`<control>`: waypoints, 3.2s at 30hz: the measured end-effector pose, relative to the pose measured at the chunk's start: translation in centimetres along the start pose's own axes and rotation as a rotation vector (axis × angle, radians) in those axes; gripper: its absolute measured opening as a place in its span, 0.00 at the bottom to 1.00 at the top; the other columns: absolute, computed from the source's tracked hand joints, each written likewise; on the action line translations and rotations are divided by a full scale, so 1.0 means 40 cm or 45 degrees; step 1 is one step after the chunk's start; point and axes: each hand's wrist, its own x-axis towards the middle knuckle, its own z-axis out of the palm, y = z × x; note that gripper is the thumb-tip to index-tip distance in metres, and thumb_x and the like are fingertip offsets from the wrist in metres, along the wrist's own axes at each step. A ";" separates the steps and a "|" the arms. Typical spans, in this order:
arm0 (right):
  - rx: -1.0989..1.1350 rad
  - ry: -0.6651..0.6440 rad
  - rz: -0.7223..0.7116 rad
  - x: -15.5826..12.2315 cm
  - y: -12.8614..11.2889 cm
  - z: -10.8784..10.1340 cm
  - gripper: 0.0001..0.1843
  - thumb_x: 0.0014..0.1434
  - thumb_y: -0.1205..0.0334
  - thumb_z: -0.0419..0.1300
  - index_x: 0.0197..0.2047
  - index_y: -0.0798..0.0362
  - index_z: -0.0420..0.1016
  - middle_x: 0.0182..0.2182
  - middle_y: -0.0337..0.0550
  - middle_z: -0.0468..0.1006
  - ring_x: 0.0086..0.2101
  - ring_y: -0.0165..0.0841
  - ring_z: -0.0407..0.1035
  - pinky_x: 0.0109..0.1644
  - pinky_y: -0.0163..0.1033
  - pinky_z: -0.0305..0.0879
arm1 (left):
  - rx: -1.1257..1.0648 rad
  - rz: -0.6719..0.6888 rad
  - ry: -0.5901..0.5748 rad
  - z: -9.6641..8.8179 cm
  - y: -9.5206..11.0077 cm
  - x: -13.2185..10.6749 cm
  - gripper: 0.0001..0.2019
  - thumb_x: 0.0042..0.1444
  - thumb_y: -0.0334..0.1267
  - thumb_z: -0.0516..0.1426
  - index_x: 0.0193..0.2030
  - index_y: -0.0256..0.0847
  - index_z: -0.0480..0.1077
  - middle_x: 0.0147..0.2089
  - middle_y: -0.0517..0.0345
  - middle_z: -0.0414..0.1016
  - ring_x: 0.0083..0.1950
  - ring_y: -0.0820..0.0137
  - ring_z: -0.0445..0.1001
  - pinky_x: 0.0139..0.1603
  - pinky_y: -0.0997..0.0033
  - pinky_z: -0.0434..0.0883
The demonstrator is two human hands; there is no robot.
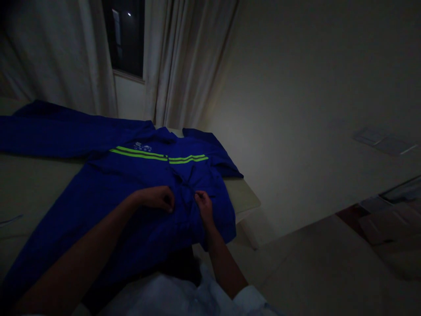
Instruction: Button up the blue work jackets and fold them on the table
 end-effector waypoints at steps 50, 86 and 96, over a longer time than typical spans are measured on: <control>-0.169 -0.422 -0.161 -0.078 -0.097 0.075 0.04 0.56 0.64 0.67 0.29 0.52 0.82 0.38 0.44 0.81 0.39 0.34 0.76 0.46 0.39 0.70 | 0.530 0.153 0.525 0.130 0.010 -0.098 0.19 0.61 0.28 0.60 0.58 0.49 0.73 0.50 0.57 0.81 0.51 0.64 0.78 0.53 0.64 0.69; -0.177 -0.430 -0.172 -0.074 -0.098 0.070 0.07 0.58 0.63 0.66 0.28 0.52 0.79 0.35 0.42 0.80 0.38 0.33 0.75 0.47 0.38 0.68 | 0.410 -0.195 0.527 0.119 0.064 -0.110 0.10 0.60 0.48 0.63 0.38 0.44 0.72 0.33 0.60 0.77 0.34 0.66 0.74 0.32 0.69 0.59; -0.199 -0.482 -0.224 -0.079 -0.101 0.074 0.05 0.58 0.64 0.65 0.29 0.51 0.78 0.35 0.42 0.80 0.38 0.34 0.75 0.46 0.38 0.68 | 0.582 0.128 0.478 0.130 0.054 -0.108 0.06 0.60 0.29 0.59 0.41 0.44 0.75 0.43 0.56 0.77 0.46 0.64 0.75 0.48 0.67 0.68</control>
